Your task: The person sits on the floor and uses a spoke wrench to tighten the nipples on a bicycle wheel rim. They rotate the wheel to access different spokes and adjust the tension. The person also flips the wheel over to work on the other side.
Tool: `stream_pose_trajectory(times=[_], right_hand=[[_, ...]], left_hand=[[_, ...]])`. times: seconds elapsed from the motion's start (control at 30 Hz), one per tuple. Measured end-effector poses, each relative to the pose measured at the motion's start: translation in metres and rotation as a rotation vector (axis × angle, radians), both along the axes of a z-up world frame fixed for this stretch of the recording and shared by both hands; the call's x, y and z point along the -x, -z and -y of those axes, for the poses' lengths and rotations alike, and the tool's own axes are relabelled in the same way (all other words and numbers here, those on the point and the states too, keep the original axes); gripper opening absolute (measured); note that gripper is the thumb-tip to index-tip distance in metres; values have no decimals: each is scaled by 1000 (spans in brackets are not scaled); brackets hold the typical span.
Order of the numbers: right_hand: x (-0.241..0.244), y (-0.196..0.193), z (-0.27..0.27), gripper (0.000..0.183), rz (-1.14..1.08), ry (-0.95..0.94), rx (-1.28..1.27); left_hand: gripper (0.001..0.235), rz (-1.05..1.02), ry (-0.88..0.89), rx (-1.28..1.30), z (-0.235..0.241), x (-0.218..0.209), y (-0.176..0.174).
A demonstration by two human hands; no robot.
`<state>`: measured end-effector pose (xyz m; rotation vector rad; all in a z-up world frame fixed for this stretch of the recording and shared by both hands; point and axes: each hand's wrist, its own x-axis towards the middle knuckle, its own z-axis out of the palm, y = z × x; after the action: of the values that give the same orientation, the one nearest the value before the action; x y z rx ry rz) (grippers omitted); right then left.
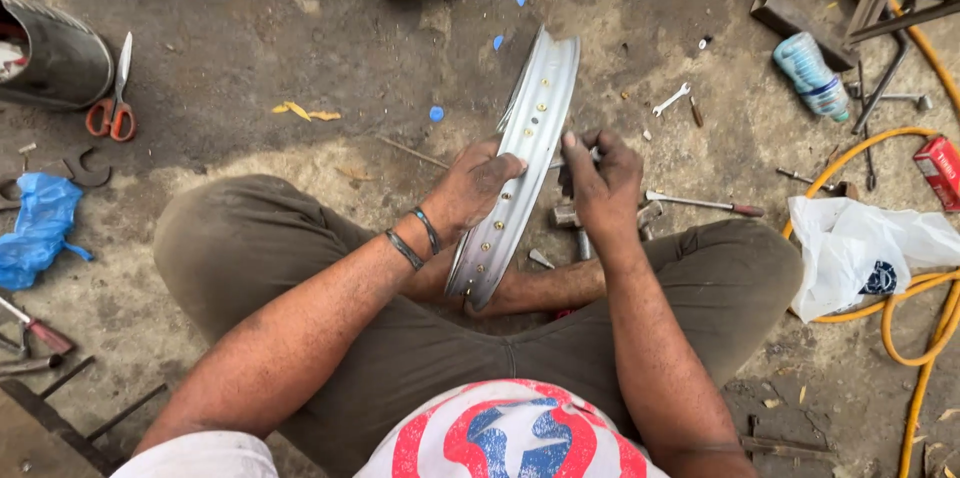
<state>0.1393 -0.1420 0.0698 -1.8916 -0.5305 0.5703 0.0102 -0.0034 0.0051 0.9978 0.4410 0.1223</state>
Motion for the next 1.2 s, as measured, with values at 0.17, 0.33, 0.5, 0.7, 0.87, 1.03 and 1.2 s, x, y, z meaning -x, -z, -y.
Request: stream_pose_trajectory(times=[0.17,0.33,0.5,0.7,0.87,1.03,1.2], right_hand=[[33,7,13,38,1,26,-75],[18,14,16,42,88,7,-91],[59,-13,28,43,428,-212,249],[97,-29,18,49,440,-443,392],[94,-1,27,38,-68,-259,-1],[74,24,47,34,-352,-219,-41],[54,33,53,40,-389,-189,-41]], left_hand=[[40,-51,-10,53,-12,5,-6],[44,27,-11,-81,-4,-2,7],[38,-58,-41,-49,-11,6,-3],[34,-39,-69,95,-10,5,6],[35,-56,-23,60,-16,4,4],[38,-150,43,-30,-12,3,6],[43,-147,66,-117,-8,-4,-3]])
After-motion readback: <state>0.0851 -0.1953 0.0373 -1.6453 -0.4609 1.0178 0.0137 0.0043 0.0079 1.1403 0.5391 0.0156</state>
